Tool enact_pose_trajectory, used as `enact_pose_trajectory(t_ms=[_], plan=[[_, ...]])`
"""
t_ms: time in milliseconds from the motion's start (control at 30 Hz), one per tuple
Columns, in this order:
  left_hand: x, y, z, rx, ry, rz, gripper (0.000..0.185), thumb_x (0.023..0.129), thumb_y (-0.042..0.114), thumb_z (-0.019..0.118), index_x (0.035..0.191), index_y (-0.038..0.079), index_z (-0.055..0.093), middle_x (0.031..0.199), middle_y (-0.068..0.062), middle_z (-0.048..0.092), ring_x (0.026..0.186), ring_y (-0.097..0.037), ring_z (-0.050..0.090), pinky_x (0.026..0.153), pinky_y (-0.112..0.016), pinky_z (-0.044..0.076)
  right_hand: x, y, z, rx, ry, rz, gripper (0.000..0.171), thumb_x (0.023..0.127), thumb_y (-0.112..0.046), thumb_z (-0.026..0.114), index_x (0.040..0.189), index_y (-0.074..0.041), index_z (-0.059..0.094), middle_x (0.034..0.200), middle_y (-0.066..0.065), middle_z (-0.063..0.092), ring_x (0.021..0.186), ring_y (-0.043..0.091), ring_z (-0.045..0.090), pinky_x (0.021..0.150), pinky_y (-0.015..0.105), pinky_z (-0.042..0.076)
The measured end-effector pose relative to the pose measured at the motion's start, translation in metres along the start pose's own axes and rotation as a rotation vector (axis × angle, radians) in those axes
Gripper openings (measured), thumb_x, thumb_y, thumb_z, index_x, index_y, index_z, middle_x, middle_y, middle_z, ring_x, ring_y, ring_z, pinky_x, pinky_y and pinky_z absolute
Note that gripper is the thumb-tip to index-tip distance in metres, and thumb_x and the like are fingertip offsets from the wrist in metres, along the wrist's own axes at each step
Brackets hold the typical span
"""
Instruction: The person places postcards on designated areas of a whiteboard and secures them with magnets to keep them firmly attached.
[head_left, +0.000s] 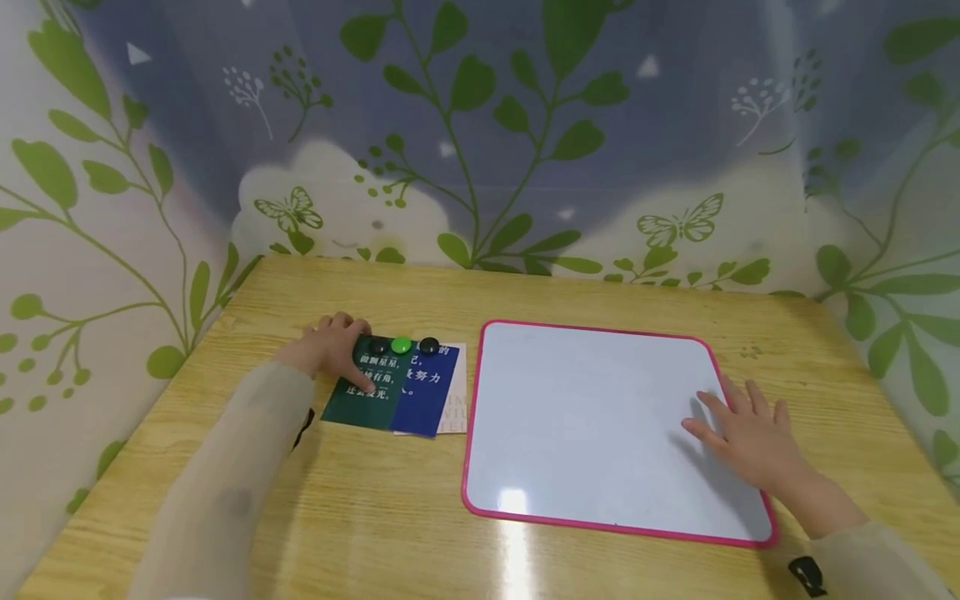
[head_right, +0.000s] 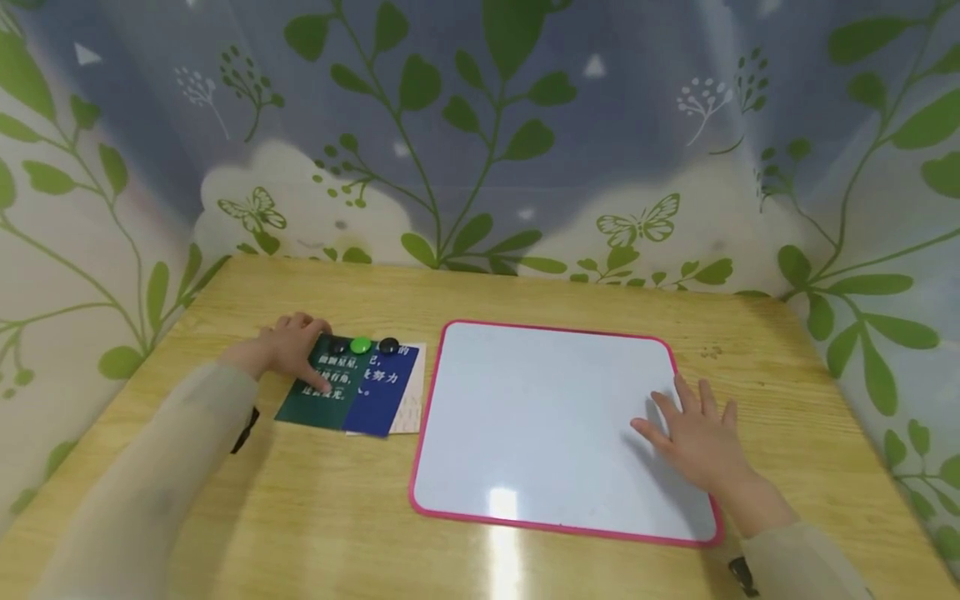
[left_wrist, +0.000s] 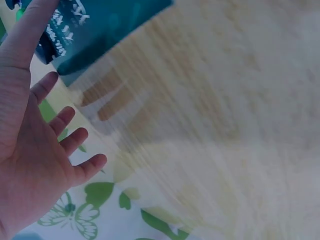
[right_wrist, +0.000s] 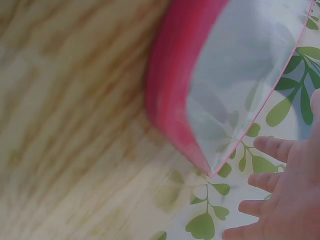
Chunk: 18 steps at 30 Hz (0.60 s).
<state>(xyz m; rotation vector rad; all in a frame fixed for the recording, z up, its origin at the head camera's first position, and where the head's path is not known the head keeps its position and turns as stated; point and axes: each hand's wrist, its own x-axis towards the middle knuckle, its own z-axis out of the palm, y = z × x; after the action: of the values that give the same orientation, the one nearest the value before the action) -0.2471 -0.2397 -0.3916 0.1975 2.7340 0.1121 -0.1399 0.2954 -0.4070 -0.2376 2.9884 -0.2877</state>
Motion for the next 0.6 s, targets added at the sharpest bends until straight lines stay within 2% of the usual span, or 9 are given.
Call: enact_pose_trajectory(t_ms=[267, 400, 533, 600], plan=[[0.003, 0.006, -0.008, 0.013, -0.06, -0.017, 0.102, 0.057, 0.056, 0.083, 0.133, 0.007, 0.036, 0.137, -0.025, 0.034, 0.121, -0.041, 0.033, 0.105, -0.06, 0.027, -0.001, -0.001, 0.0, -0.008, 0.012, -0.014, 0.07, 0.092, -0.058, 0.042, 0.132, -0.001, 0.048, 0.145, 0.034, 0.021, 0.129, 0.061, 0.013, 0.096, 0.077, 0.008], [0.004, 0.007, -0.008, 0.002, -0.043, 0.002, 0.103, 0.057, 0.055, 0.083, 0.131, 0.004, 0.031, 0.131, -0.025, 0.036, 0.117, -0.039, 0.035, 0.103, -0.059, 0.03, -0.001, 0.004, -0.002, -0.024, 0.023, -0.009, 0.069, 0.093, -0.056, 0.042, 0.131, 0.0, 0.048, 0.145, 0.035, 0.022, 0.129, 0.06, 0.014, 0.096, 0.077, 0.01], [0.004, 0.003, -0.002, -0.079, -0.019, 0.043, 0.097, 0.061, 0.048, 0.084, 0.126, 0.002, 0.029, 0.125, -0.026, 0.039, 0.113, -0.037, 0.037, 0.1, -0.054, 0.035, 0.001, 0.01, 0.0, -0.035, -0.009, 0.009, 0.072, 0.093, -0.057, 0.041, 0.132, 0.003, 0.046, 0.144, 0.036, 0.021, 0.128, 0.06, 0.014, 0.096, 0.076, 0.011], [0.006, 0.001, 0.002, -0.132, -0.022, 0.063, 0.097, 0.062, 0.043, 0.085, 0.128, 0.001, 0.027, 0.127, -0.027, 0.039, 0.115, -0.039, 0.037, 0.101, -0.053, 0.036, 0.001, 0.014, 0.002, -0.041, -0.031, 0.014, 0.073, 0.092, -0.058, 0.041, 0.132, 0.004, 0.045, 0.143, 0.036, 0.023, 0.127, 0.06, 0.016, 0.096, 0.076, 0.013]])
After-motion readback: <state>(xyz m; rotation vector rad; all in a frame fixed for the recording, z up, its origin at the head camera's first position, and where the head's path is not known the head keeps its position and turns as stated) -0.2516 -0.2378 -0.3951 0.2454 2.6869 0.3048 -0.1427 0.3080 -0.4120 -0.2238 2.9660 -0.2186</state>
